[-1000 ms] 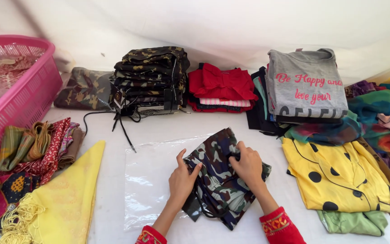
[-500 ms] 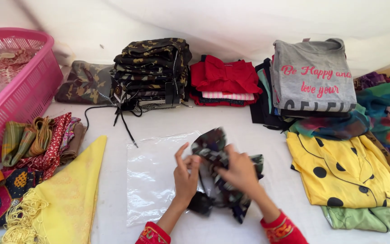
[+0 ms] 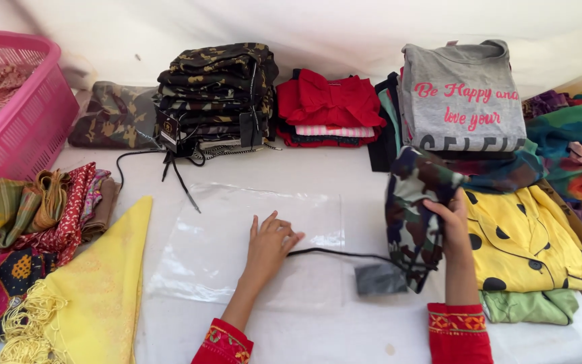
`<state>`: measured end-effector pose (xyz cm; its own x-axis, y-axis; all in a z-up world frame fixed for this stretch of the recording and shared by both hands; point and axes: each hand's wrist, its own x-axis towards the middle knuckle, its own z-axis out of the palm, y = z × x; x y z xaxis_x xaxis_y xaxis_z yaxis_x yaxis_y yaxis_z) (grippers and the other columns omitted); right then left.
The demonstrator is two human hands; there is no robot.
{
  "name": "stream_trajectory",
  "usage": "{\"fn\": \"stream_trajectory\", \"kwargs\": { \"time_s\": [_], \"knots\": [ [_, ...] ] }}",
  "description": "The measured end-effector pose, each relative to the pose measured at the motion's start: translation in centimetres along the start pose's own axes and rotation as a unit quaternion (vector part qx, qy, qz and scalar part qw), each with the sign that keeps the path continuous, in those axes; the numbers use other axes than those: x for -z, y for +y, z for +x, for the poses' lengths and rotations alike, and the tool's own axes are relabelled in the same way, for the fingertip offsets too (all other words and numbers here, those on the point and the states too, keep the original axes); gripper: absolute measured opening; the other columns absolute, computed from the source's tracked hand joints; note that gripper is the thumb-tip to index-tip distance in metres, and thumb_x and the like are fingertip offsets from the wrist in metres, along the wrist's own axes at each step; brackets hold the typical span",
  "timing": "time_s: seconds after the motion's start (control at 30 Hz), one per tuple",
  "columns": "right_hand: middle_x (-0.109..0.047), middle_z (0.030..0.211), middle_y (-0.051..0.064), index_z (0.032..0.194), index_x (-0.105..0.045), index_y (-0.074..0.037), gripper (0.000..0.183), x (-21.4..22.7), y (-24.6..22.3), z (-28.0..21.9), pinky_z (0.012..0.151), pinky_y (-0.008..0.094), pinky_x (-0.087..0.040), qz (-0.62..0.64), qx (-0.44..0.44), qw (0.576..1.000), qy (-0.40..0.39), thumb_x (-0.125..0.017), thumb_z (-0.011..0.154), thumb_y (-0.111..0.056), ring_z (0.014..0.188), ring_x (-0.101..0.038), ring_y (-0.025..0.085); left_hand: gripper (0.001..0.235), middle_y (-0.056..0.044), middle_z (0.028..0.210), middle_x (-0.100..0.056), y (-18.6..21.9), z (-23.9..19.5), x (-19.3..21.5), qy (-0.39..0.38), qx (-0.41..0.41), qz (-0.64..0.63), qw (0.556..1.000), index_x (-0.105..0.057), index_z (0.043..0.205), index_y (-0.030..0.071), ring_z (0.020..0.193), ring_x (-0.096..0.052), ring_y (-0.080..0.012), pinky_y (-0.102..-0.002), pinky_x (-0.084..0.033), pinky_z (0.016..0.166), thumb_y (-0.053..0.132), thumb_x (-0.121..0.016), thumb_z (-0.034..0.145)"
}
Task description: The person folds a camouflage-patterned garment and places it into a clear plastic bag. They seal the bag and set it aside on a table covered with a white cloth, surrounded by other folded clothes and a pink basket.
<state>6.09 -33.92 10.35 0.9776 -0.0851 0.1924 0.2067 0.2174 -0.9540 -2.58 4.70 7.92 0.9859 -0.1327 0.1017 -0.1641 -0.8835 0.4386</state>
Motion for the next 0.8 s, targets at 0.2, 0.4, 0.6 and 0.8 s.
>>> {"fn": "stream_trajectory", "kwargs": {
  "time_s": [0.2, 0.4, 0.6, 0.8],
  "knots": [
    [-0.066, 0.130, 0.010, 0.140, -0.052, -0.002, 0.064, 6.1, 1.3, -1.6, 0.102, 0.034, -0.052, -0.034, 0.079, 0.996, -0.040, -0.072, 0.079, 0.002, 0.119, -0.065, 0.022, 0.030, -0.001, 0.130, -0.070, -1.8, 0.6, -2.3, 0.023, -0.025, -0.165, 0.986, -0.072, 0.123, 0.019, 0.135, -0.052, -0.0183, -0.048, -0.018, 0.127, 0.026, -0.059, 0.098],
    [-0.063, 0.122, 0.006, 0.133, -0.053, -0.005, 0.070, 23.3, -4.9, 0.7, 0.097, 0.033, -0.053, -0.189, 0.128, 0.973, -0.040, -0.077, 0.067, -0.006, 0.112, -0.063, 0.020, 0.032, 0.001, 0.135, -0.070, -1.9, 0.5, -2.3, 0.019, -0.003, -0.218, 0.976, -0.071, 0.128, 0.021, 0.144, -0.049, -0.0174, -0.047, -0.018, 0.127, 0.026, -0.056, 0.101],
    [-0.060, 0.114, 0.002, 0.126, -0.053, -0.008, 0.076, 24.7, -8.2, -0.7, 0.092, 0.031, -0.054, -0.339, 0.173, 0.924, -0.035, -0.082, 0.056, -0.013, 0.105, -0.061, 0.017, 0.078, -0.006, 0.162, -0.036, 3.3, -0.4, 0.6, -0.033, -0.045, -0.098, 0.994, -0.052, 0.150, 0.028, 0.151, -0.020, -0.0369, -0.065, 0.004, 0.117, 0.062, -0.067, 0.081],
    [-0.067, 0.101, 0.009, 0.122, -0.058, -0.006, 0.068, 2.9, -9.2, -6.0, 0.085, 0.035, -0.051, -0.388, 0.085, 0.904, -0.158, -0.085, 0.060, -0.011, 0.094, -0.065, 0.021, 0.083, -0.008, 0.170, -0.020, 3.1, -0.8, -2.4, -0.088, -0.084, 0.022, 0.992, -0.048, 0.153, 0.032, 0.155, -0.006, -0.0438, -0.077, 0.007, 0.109, 0.071, -0.060, 0.081]
  ]
}}
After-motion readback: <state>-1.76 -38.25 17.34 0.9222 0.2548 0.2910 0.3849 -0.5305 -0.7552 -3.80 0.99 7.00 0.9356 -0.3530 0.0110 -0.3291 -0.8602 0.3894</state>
